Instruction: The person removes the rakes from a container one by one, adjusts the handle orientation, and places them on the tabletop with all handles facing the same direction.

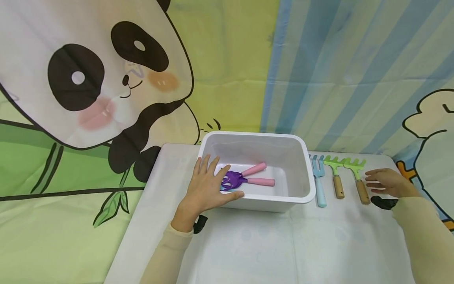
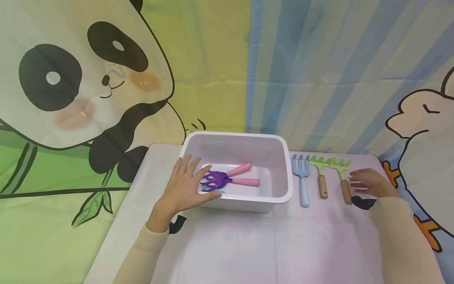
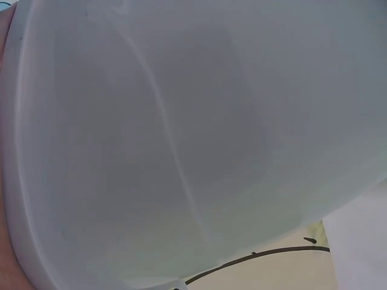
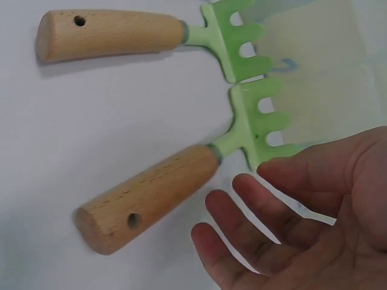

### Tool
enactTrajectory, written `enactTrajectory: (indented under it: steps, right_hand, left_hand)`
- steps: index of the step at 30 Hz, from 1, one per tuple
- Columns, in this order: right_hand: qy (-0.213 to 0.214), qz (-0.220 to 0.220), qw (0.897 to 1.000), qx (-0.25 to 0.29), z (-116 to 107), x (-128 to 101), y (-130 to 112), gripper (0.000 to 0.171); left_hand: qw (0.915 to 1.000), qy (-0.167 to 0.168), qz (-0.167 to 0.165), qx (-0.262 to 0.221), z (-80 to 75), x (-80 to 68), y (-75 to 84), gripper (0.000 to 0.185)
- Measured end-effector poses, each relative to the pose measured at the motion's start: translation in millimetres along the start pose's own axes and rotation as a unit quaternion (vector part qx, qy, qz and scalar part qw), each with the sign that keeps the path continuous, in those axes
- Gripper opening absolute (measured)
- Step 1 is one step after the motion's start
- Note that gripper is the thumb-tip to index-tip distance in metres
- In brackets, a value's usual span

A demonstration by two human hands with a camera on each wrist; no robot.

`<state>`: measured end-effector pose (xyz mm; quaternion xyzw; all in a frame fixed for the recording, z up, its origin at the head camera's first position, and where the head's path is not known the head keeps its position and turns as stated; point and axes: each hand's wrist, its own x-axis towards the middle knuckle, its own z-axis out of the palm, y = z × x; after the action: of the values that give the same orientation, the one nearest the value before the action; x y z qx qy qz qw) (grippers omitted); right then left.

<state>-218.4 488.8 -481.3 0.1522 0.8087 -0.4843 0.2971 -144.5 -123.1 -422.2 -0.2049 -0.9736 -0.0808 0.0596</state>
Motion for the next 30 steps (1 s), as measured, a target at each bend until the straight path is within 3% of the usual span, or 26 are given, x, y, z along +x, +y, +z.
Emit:
enactTrajectory:
  steps: [6, 12, 19, 30]
  right_hand:
    - [-0.003, -0.073, 0.997, -0.004, 1, -11, -18, 0.057]
    - [-0.021, -0.121, 0.992, -0.024, 11, -27, -64, 0.052]
    - [-0.036, -0.177, 0.98, -0.084, 36, -54, -128, 0.052]
    - [-0.113, -0.235, 0.958, -0.116, 85, -77, -208, 0.045]
  left_hand:
    - [1.0, 0.001, 0.0, 0.003, -0.5, -0.6, 0.2, 0.103]
    - [1.0, 0.003, -0.001, 0.002, -0.4, -0.4, -0.3, 0.103]
    - [1.0, 0.005, 0.001, -0.004, -1.0, -0.3, 0.0, 0.102]
    - [0.9999, 0.013, 0.006, -0.005, -1.4, -0.4, -0.2, 0.103]
